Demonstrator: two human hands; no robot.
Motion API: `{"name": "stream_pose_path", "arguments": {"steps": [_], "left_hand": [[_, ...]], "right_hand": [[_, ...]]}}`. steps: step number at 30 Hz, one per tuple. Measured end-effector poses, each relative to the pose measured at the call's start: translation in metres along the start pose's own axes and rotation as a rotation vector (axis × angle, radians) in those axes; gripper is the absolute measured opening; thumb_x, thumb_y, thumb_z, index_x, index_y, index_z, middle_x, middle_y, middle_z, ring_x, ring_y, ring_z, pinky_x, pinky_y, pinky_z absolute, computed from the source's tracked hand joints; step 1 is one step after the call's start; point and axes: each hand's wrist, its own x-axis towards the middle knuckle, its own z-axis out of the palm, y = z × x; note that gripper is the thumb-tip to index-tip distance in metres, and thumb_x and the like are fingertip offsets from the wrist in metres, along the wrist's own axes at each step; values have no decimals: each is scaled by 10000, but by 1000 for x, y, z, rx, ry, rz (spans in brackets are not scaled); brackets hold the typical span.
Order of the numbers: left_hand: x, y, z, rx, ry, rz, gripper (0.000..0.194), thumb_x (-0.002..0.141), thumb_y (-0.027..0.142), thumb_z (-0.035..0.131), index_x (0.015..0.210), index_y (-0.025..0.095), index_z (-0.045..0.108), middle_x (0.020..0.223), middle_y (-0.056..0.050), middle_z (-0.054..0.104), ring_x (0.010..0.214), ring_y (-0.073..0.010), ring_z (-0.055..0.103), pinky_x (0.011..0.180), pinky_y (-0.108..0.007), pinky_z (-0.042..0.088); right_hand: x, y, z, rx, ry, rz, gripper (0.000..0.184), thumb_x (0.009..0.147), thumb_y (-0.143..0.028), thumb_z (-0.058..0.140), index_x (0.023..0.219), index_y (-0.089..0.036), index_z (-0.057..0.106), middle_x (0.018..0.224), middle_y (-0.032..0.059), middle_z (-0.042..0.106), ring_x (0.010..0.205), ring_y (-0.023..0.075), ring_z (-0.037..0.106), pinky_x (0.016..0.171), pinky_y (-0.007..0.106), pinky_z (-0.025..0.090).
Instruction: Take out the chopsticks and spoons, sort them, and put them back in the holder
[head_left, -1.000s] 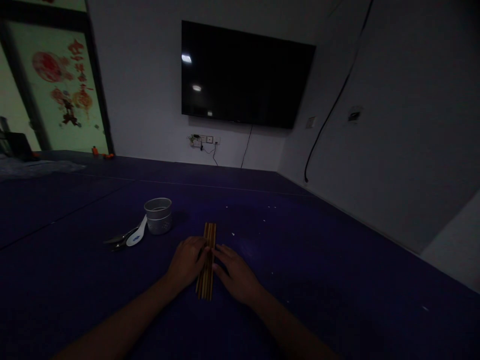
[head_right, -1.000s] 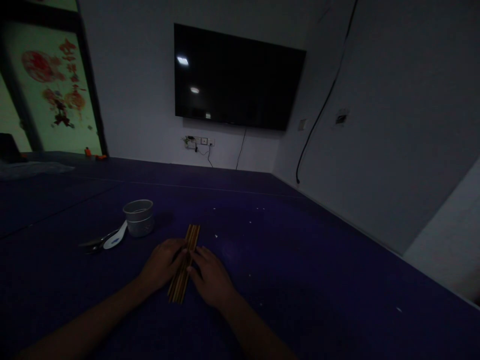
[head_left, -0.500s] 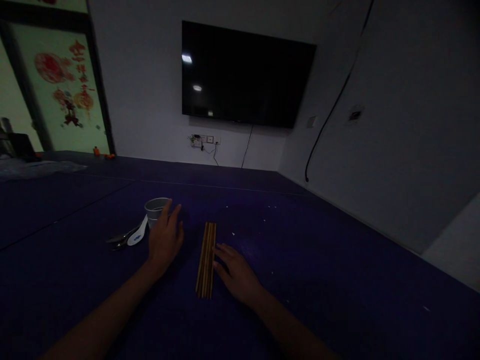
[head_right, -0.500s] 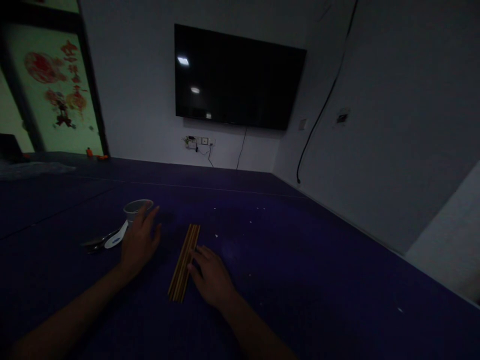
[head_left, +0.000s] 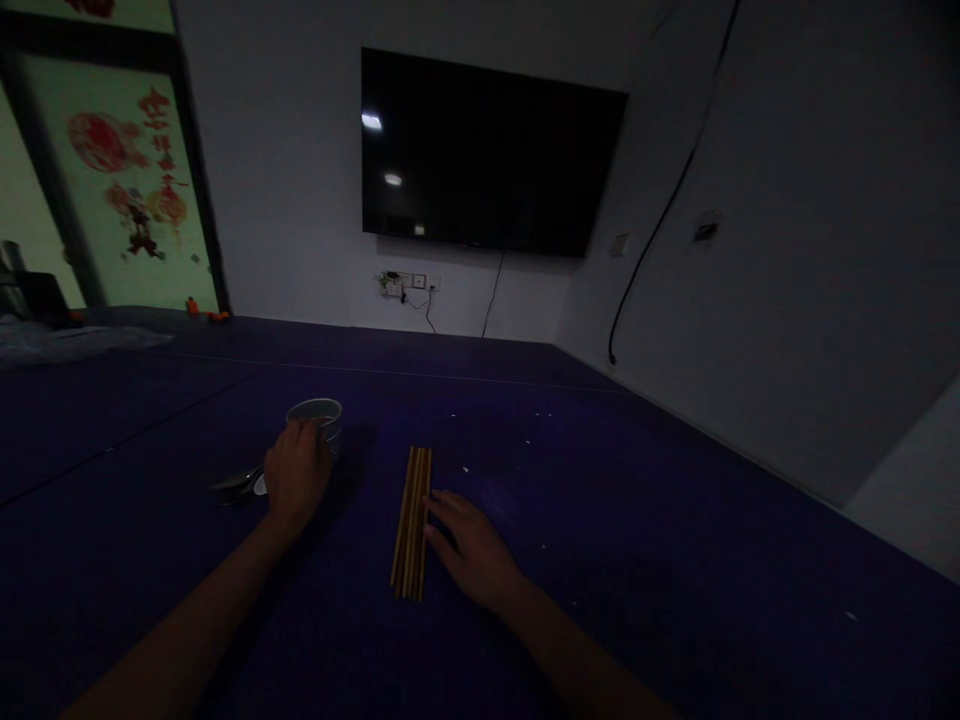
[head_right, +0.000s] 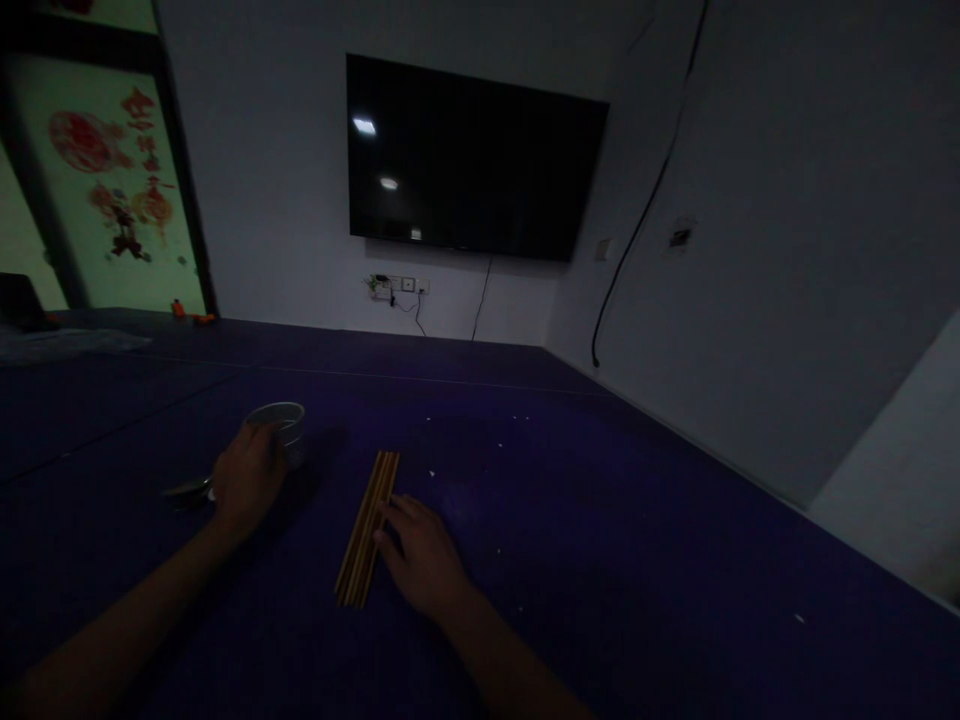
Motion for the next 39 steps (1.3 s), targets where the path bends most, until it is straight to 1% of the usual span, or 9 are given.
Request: {"name": "stream_pose_path", "arguments": {"steps": [6,10,14,19,25,28,30,32,39], "left_hand": [[-2,4,9,-106,193,184,217,888,178,381,933,120,585,889,-127,619,849,-257,603,738,-369,494],[-21,31,0,-296,337,408,152,915,207,412,923,155,554,889,-94,626,840,-211,608,744,-334,512],[-50,60,-11,-435,345,677,153,918,142,411,984,163,547,916,-81,646,879,-175,617,764,-290,523],[-71,77,-16,-594,281,848,185,906,114,436,1045,156,551,934,-81,661,905,-159,623,794,-269,535],[-63,74,-11,-503,236,732,301,911,189,450,1205,153,500,1141,-126,606,1070,-208,572,860,-336,509],[-50,61,-5,-334,184,630,222,924,241,421,1019,155,602,941,-91,649,883,-205,599,751,-334,487],[-39,50,-1,-205,103,534,290,930,275,389,801,167,625,783,-70,637,756,-206,577,677,-333,449],[-28,38,2,-89,32,409,359,925,318,373,699,170,610,727,-78,622,734,-223,559,661,-338,419],[-6,10,4,125,-237,131,391,899,329,340,738,159,652,835,-112,645,823,-253,579,720,-345,410]], "right_hand": [[-2,4,7,20,127,-28,440,923,-357,454,1349,-249,468,1366,77,500,1270,237,436,1057,448,346],[0,6,7,32,294,-15,636,879,-318,515,1457,-282,253,1457,64,378,1322,236,366,1061,457,352],[3,7,2,45,495,7,850,811,-336,610,1485,-287,95,1498,78,295,1350,268,312,1057,490,350],[5,7,1,143,621,-32,906,706,-262,678,1465,-258,185,1418,107,422,1271,280,433,1021,475,393],[10,10,-9,213,805,152,787,662,-346,714,1360,-186,388,1288,133,543,1176,293,516,976,468,416],[11,22,-17,227,881,261,767,651,-399,718,1324,-171,428,1244,138,571,1151,297,528,966,464,409],[12,31,-20,251,902,321,770,639,-420,723,1310,-172,440,1214,131,588,1126,291,543,952,447,415],[12,40,-21,278,905,363,763,626,-433,726,1290,-172,455,1201,127,594,1115,290,550,943,433,418],[13,53,-17,307,881,414,764,616,-440,717,1286,-180,458,1207,130,591,1105,298,556,930,419,421]]}}
